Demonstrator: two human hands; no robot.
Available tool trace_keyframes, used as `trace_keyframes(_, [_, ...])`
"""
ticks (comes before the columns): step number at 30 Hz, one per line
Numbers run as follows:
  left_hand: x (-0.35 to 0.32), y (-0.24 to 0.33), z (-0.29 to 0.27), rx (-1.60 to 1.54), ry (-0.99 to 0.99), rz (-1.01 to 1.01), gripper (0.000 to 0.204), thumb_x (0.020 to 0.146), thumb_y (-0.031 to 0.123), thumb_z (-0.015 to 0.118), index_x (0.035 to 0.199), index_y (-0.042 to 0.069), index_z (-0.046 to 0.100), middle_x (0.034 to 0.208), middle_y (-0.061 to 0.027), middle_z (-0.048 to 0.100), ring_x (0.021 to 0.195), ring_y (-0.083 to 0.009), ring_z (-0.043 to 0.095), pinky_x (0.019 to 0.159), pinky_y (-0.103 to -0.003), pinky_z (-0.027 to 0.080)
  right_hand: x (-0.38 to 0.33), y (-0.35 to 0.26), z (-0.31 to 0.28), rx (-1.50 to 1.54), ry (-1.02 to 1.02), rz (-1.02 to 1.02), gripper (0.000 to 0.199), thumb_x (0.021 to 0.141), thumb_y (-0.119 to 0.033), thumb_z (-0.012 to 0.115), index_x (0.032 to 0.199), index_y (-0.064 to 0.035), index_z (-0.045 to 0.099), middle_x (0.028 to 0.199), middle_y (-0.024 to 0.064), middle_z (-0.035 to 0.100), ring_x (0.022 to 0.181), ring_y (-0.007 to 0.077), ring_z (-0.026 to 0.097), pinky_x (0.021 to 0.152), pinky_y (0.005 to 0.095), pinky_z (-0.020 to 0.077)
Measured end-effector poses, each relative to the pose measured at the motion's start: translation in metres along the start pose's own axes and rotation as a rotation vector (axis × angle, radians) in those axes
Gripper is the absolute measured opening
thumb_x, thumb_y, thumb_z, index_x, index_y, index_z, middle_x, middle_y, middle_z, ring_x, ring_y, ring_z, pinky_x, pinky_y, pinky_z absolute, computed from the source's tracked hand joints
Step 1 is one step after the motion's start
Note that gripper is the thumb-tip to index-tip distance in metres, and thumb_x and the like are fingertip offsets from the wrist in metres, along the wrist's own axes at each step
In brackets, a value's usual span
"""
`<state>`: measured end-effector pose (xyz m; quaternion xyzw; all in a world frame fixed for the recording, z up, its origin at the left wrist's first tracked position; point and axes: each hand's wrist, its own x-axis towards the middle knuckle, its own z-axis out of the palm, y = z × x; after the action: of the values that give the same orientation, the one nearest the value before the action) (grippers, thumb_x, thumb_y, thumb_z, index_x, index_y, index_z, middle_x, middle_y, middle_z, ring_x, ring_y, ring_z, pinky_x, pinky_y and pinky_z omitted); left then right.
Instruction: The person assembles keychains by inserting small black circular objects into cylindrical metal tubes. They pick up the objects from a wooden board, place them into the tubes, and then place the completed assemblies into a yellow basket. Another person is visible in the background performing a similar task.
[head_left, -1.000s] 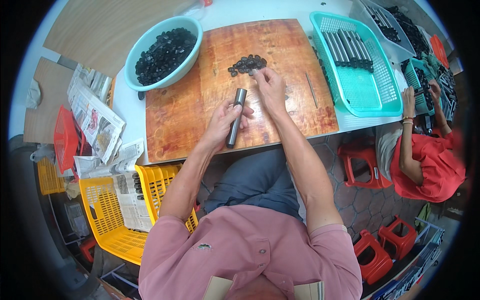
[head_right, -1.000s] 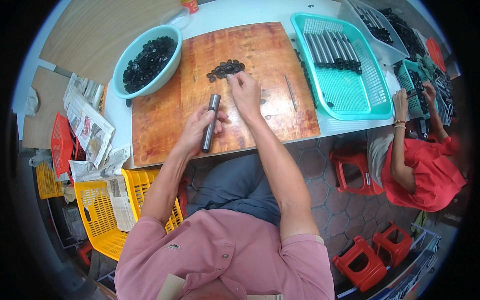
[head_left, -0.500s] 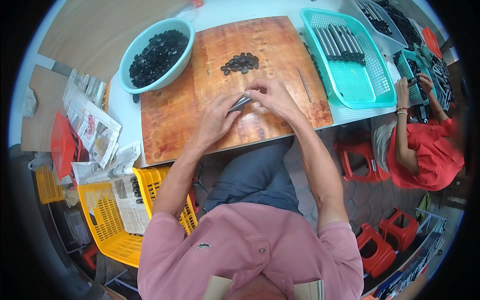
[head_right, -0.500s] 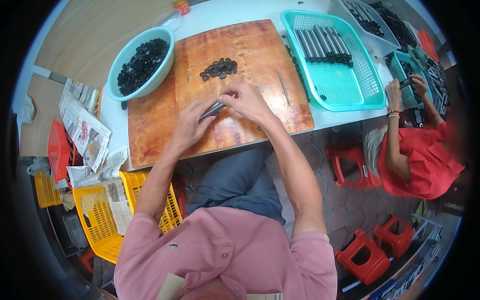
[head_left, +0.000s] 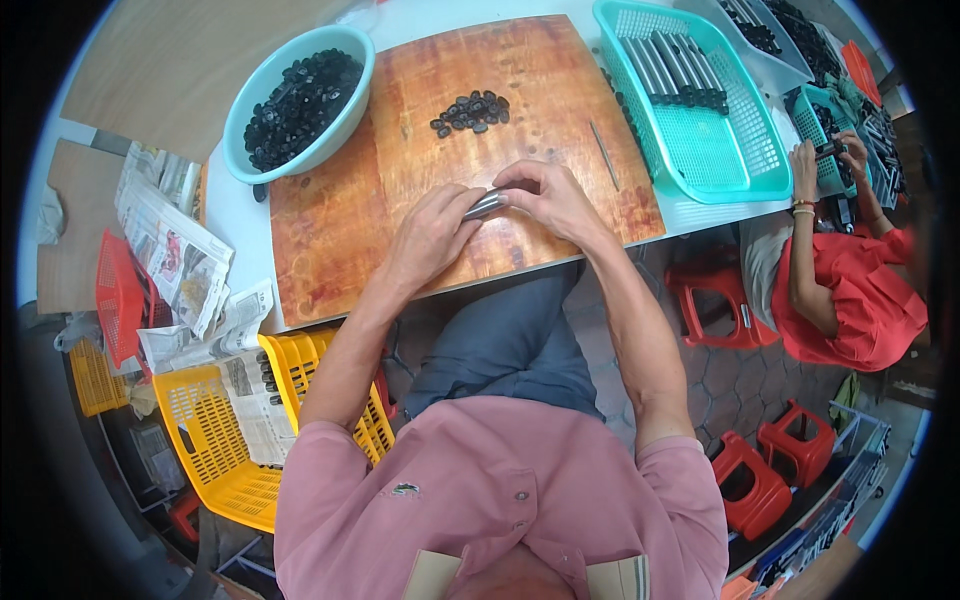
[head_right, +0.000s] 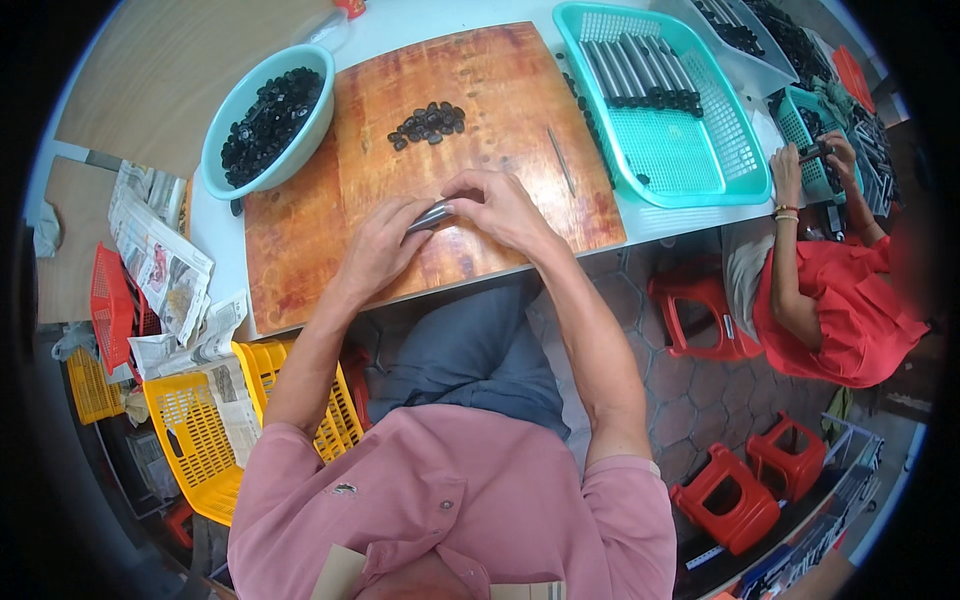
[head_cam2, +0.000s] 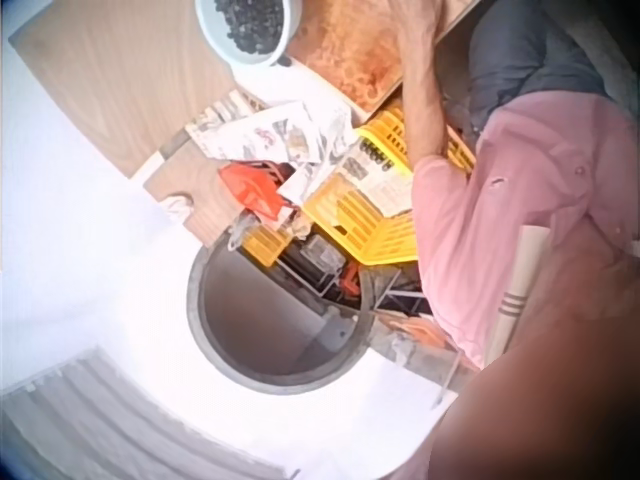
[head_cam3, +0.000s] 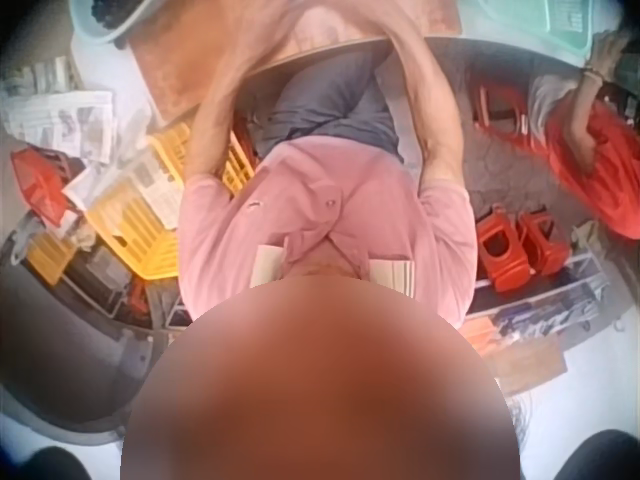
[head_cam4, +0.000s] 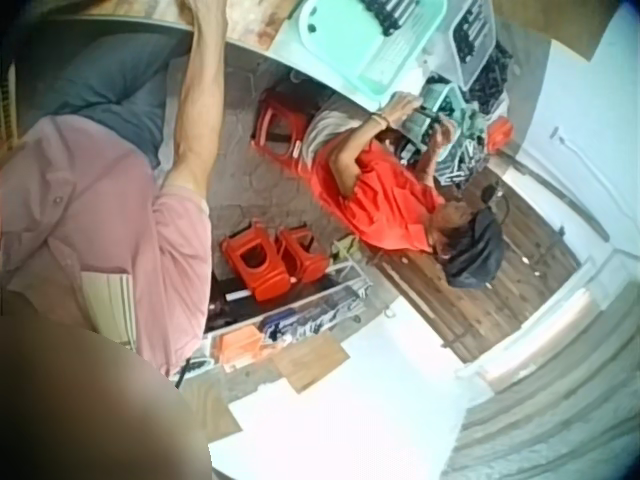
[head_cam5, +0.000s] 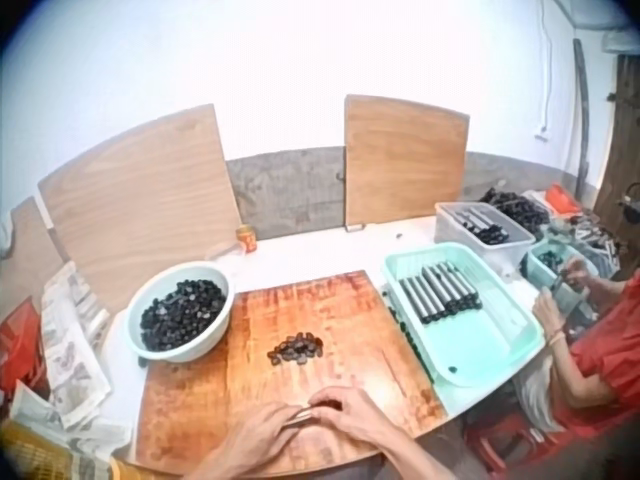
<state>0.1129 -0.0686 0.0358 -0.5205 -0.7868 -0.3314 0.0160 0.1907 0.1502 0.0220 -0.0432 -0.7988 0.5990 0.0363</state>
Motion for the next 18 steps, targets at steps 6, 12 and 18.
trace_keyframes(6, [-0.002,0.003,-0.003,0.006,-0.032,-0.038,0.033,0.087,0.011,0.075,0.118,0.002,0.067,0.104,-0.0165,0.067,0.097,-0.036,0.065,0.084,-0.043,0.053,-0.005,-0.005,-0.002,0.014,-0.043,0.05,0.02,0.09,-0.003,0.071,0.109,0.0025,0.07,0.097,0.0057,0.072,0.09,0.0129,0.067,0.082,0.0286,0.0542])
trace_keyframes(12, [0.0,0.007,-0.002,0.049,-0.057,-0.052,0.03,0.085,0.014,0.076,0.113,0.003,0.069,0.1,-0.0146,0.065,0.093,-0.0346,0.065,0.08,-0.043,0.053,0.005,-0.007,-0.001,-0.116,-0.023,-0.022,0.021,0.091,-0.017,0.072,0.1,0.0022,0.072,0.09,0.0098,0.071,0.086,0.0185,0.068,0.08,0.0343,0.0533])
trace_keyframes(18, [0.007,0.013,-0.008,0.098,-0.066,-0.028,0.028,0.084,0.013,0.077,0.109,0.003,0.069,0.093,-0.0144,0.063,0.087,-0.0352,0.064,0.076,-0.044,0.052,0.047,-0.001,0.04,-0.51,0.308,-0.18,0.026,0.089,-0.024,0.068,0.088,0.0015,0.07,0.088,0.0226,0.066,0.089,0.0417,0.064,0.081,0.0523,0.0488])
